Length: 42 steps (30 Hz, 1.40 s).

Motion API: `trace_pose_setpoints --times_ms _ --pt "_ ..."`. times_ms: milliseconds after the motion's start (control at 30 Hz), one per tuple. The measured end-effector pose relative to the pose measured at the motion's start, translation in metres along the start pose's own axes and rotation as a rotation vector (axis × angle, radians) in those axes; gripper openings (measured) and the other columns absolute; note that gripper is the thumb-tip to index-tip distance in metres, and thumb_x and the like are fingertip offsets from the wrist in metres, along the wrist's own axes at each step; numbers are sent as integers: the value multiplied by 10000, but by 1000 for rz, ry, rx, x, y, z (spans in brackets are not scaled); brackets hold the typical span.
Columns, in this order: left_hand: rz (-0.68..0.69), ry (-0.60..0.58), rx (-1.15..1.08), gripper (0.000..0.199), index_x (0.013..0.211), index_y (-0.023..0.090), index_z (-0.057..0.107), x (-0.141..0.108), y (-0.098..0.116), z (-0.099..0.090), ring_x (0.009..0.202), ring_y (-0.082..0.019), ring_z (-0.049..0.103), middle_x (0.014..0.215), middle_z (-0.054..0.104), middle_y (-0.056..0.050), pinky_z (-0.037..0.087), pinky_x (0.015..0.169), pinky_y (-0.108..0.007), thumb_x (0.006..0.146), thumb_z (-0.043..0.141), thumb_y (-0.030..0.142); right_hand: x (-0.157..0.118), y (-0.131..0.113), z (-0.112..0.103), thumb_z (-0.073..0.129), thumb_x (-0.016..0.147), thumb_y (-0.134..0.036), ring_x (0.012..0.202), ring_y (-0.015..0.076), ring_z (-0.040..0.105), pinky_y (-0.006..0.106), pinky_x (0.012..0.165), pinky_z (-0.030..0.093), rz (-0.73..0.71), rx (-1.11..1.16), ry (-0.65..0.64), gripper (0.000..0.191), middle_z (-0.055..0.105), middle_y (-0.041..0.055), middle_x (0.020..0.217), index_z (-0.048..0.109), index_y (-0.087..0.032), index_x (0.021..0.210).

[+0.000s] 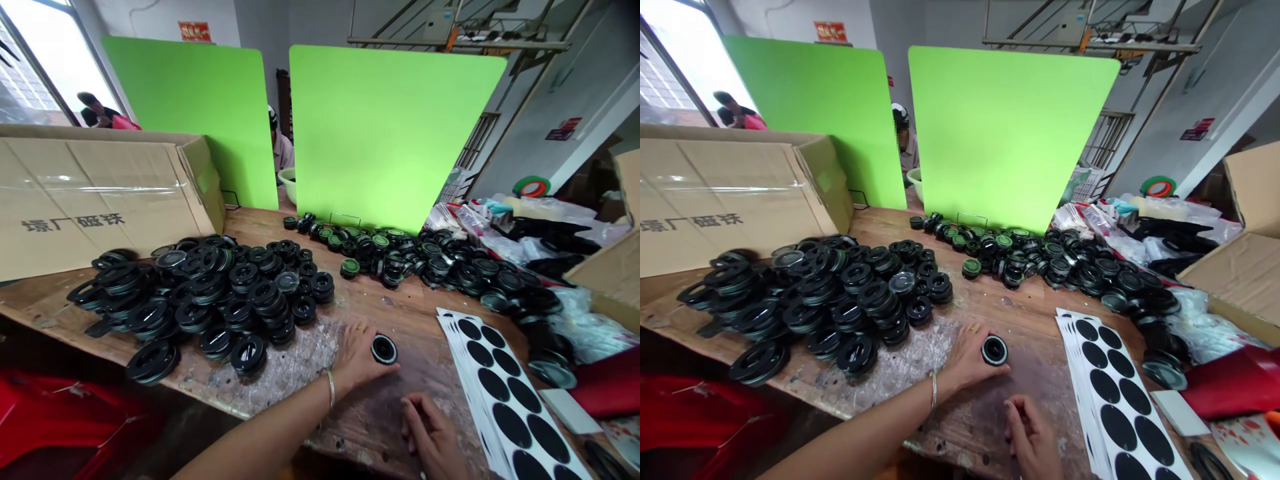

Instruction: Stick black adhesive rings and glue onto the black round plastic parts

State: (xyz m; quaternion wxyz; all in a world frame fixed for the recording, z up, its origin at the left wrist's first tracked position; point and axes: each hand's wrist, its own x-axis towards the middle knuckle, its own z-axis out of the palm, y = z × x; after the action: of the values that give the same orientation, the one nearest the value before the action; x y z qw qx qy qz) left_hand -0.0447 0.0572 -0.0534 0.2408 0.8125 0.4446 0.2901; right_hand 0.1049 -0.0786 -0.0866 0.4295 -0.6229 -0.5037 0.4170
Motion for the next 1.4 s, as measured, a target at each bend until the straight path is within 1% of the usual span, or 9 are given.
trace_pose_setpoints --times_ms 167,300,400,600,767,900,1067,1233,1400 --pt "-32 -42 -102 621 1030 273 610 -2 -4 3 1087 -306 492 1074 582 -54 321 1006 -477 576 745 675 33 -24 -5 387 918 -588 436 164 523 270 432 418 38 -81 53 422 568 0 584 561 -214 829" --pt "-64 -70 -195 740 1133 268 583 -5 -10 7 1142 -335 476 1151 581 -87 263 1068 -509 551 729 700 122 -72 12 484 902 -372 771 221 635 314 670 511 -339 -415 192 240 671 77 892 596 -194 1018" --pt "-107 -109 -248 836 1173 259 561 -7 -15 12 1197 -372 438 1224 555 -115 204 1104 -539 493 755 704 204 -103 41 365 808 -43 1152 253 518 394 960 426 -663 -856 83 477 589 123 1255 548 -151 1236" --pt "-144 -124 -277 798 1108 270 573 -8 -19 17 1209 -399 408 1221 550 -117 175 1112 -563 461 779 687 297 -125 87 399 803 22 1251 334 398 459 928 369 -682 -1175 -74 545 508 140 1365 545 -192 1283" --pt "-104 -121 -225 720 1053 262 582 -2 -12 5 1109 -356 463 1144 571 -99 255 1063 -533 482 796 645 275 -123 76 466 822 -17 1118 309 474 443 933 340 -660 -1185 -186 353 603 171 1147 621 -158 1106" --pt "-83 -106 -148 627 1008 250 594 3 -8 -3 1059 -347 484 1098 575 -92 340 970 -503 520 804 584 231 -119 41 511 783 -14 1229 265 427 403 991 339 -614 -1102 -190 549 473 124 1392 521 -203 1297" --pt "-6 -94 -95 560 1032 256 587 8 -6 -6 1066 -327 506 1091 590 -75 346 960 -474 589 793 531 183 -102 -48 560 832 -208 1211 217 506 327 962 415 -425 -921 -20 557 536 103 1358 449 -183 1378" --pt "19 -122 -48 540 1041 257 596 9 -3 -9 1097 -316 514 1115 600 -67 346 969 -463 612 792 521 135 -67 -159 531 792 -284 670 203 647 287 616 474 -129 -819 193 180 698 54 740 676 -178 798" --pt "50 -108 -7 547 1055 251 603 7 1 -12 1066 -308 530 1088 617 -67 380 936 -445 648 751 586 118 -29 -208 625 626 -246 579 183 603 269 549 434 7 -732 278 54 646 19 630 607 -202 652"
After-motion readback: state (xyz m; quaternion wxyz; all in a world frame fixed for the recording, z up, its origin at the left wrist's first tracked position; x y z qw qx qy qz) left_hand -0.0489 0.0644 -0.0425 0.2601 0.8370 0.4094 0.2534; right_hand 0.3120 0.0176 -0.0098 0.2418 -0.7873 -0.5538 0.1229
